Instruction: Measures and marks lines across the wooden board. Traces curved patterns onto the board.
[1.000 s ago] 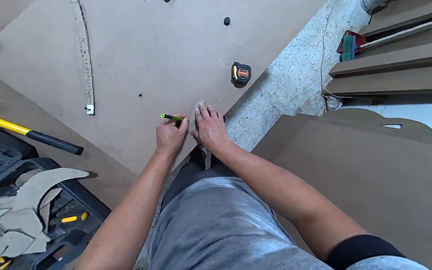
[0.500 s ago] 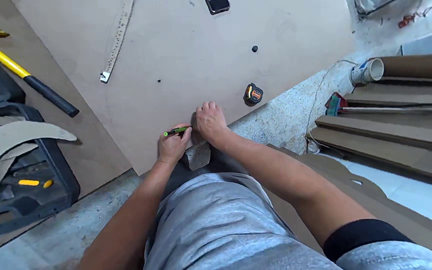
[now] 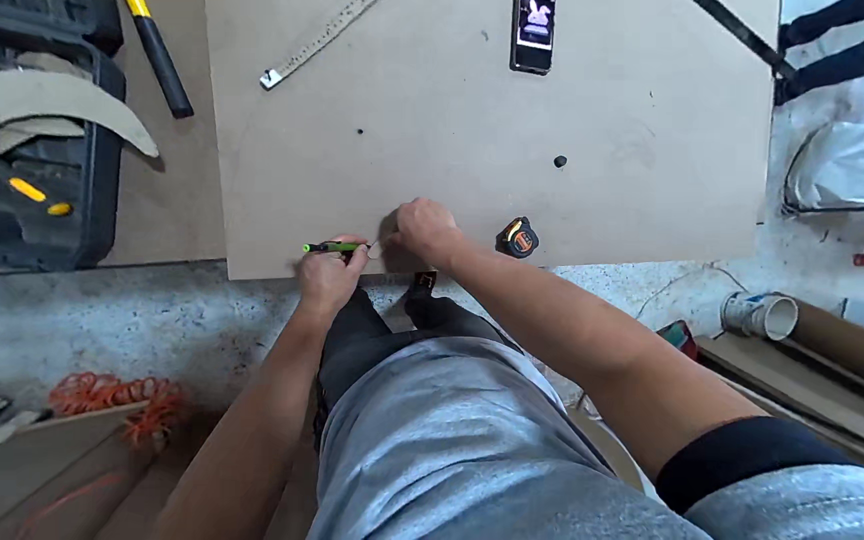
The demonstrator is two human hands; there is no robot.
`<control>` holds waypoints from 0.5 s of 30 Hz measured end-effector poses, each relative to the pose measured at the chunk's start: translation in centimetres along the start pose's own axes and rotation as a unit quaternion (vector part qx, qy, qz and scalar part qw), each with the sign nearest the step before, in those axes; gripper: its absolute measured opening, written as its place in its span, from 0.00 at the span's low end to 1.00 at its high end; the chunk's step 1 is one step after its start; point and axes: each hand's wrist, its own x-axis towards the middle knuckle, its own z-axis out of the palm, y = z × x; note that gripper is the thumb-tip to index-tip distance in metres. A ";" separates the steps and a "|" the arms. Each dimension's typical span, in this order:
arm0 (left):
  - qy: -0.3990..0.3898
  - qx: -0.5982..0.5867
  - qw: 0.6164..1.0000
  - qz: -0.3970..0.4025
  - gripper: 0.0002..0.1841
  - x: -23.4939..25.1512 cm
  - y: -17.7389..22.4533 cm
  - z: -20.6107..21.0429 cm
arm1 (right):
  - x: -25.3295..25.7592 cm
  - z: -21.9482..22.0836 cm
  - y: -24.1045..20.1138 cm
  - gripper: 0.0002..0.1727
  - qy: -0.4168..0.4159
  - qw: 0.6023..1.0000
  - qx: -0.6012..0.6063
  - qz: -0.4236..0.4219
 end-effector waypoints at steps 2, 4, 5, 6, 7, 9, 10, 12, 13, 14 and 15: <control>0.029 -0.019 0.999 -0.023 0.12 -1.0 0.0 0.5 | 0.2 -0.2 0.0 0.28 -0.003 1.000 -0.007 -0.003; 0.056 -0.045 0.997 -0.036 0.12 -1.8 0.0 1.1 | 0.6 -0.4 0.0 0.29 -0.006 1.000 -0.019 -0.010; 0.069 -0.050 0.996 -0.039 0.12 -2.0 -0.1 1.5 | 0.8 -0.5 -0.1 0.29 -0.009 1.000 -0.025 -0.015; 0.080 -0.052 0.994 -0.045 0.12 -2.2 0.0 1.8 | 1.0 -0.6 0.0 0.29 -0.011 0.999 -0.032 -0.021; 0.091 -0.051 0.993 -0.051 0.12 -2.4 0.1 2.2 | 1.3 -0.7 0.0 0.29 -0.013 0.999 -0.040 -0.029; 0.115 -0.041 0.991 -0.057 0.12 -3.0 0.5 2.9 | 1.6 -0.8 -0.1 0.29 -0.025 0.997 -0.065 -0.044; 0.132 -0.036 0.989 -0.058 0.12 -3.2 0.5 3.2 | 1.8 -1.0 -0.2 0.29 -0.032 0.995 -0.081 -0.051; 0.159 -0.038 0.985 -0.060 0.12 -3.9 0.5 3.9 | 1.9 -1.3 -0.2 0.30 -0.051 0.992 -0.100 -0.059; 0.170 -0.039 0.983 -0.063 0.12 -4.0 0.6 4.2 | 2.1 -1.5 -0.1 0.30 -0.052 0.991 -0.106 -0.063; 0.183 -0.038 0.980 -0.066 0.12 -3.9 0.8 4.3 | 2.4 -1.8 -0.1 0.30 -0.050 0.990 -0.111 -0.068; 0.193 -0.038 0.978 -0.071 0.12 -3.9 0.9 4.5 | 2.7 -2.0 -0.1 0.30 -0.050 0.989 -0.114 -0.073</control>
